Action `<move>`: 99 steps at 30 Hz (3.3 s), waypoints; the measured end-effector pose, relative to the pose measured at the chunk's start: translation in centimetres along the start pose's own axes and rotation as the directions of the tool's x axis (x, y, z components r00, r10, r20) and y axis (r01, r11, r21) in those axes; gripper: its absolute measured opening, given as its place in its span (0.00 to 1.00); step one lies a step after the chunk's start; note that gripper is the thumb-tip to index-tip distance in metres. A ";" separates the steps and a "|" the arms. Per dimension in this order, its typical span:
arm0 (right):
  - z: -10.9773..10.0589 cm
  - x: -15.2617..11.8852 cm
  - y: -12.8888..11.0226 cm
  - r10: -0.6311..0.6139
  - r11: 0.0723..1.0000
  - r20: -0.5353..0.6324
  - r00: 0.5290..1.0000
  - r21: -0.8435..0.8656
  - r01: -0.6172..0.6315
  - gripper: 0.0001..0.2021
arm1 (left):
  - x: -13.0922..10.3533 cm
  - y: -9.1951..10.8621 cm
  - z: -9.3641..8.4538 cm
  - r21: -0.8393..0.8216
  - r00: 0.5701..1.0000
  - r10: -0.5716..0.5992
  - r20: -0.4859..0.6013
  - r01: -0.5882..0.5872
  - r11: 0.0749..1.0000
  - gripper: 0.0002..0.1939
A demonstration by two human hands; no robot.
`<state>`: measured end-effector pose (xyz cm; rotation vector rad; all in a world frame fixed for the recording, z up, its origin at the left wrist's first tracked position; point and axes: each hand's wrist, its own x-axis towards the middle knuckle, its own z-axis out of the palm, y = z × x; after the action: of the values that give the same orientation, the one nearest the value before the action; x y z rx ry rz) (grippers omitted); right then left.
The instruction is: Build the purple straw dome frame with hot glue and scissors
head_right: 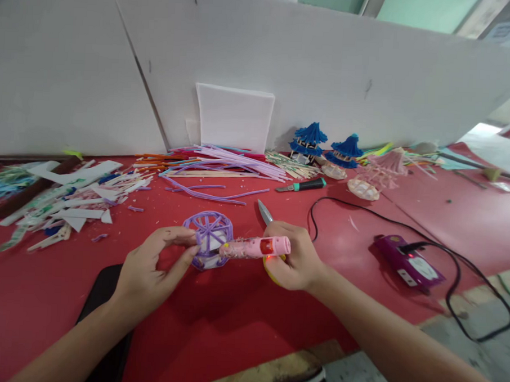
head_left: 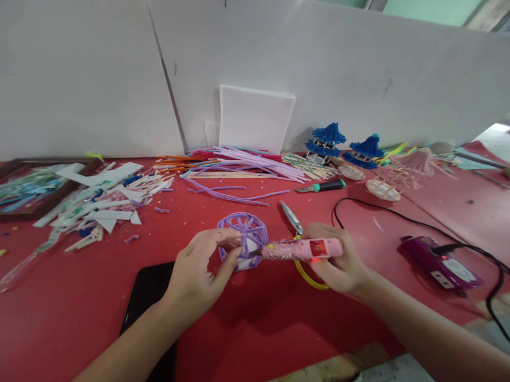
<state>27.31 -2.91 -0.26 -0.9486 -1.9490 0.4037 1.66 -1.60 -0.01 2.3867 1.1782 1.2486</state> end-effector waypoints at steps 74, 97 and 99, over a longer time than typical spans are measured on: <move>1.5 3.8 -2.1 -0.122 0.973 0.310 0.943 -0.152 0.176 0.11 | 0.8 -1.4 -1.8 0.151 0.949 0.113 0.296 -0.163 0.975 0.06; 2.0 2.2 -0.6 -0.322 0.923 0.167 0.932 -0.161 0.348 0.16 | 0.6 -0.6 0.0 0.112 0.947 0.291 0.139 -0.307 0.945 0.06; 2.0 2.2 -0.6 -0.335 0.912 0.177 0.925 -0.185 0.365 0.16 | 0.6 -0.6 -0.1 0.107 0.945 0.294 0.145 -0.310 0.945 0.07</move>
<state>24.71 -1.49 0.33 -0.6916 -2.2757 0.0530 1.46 -0.74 0.08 2.7799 0.9038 1.1072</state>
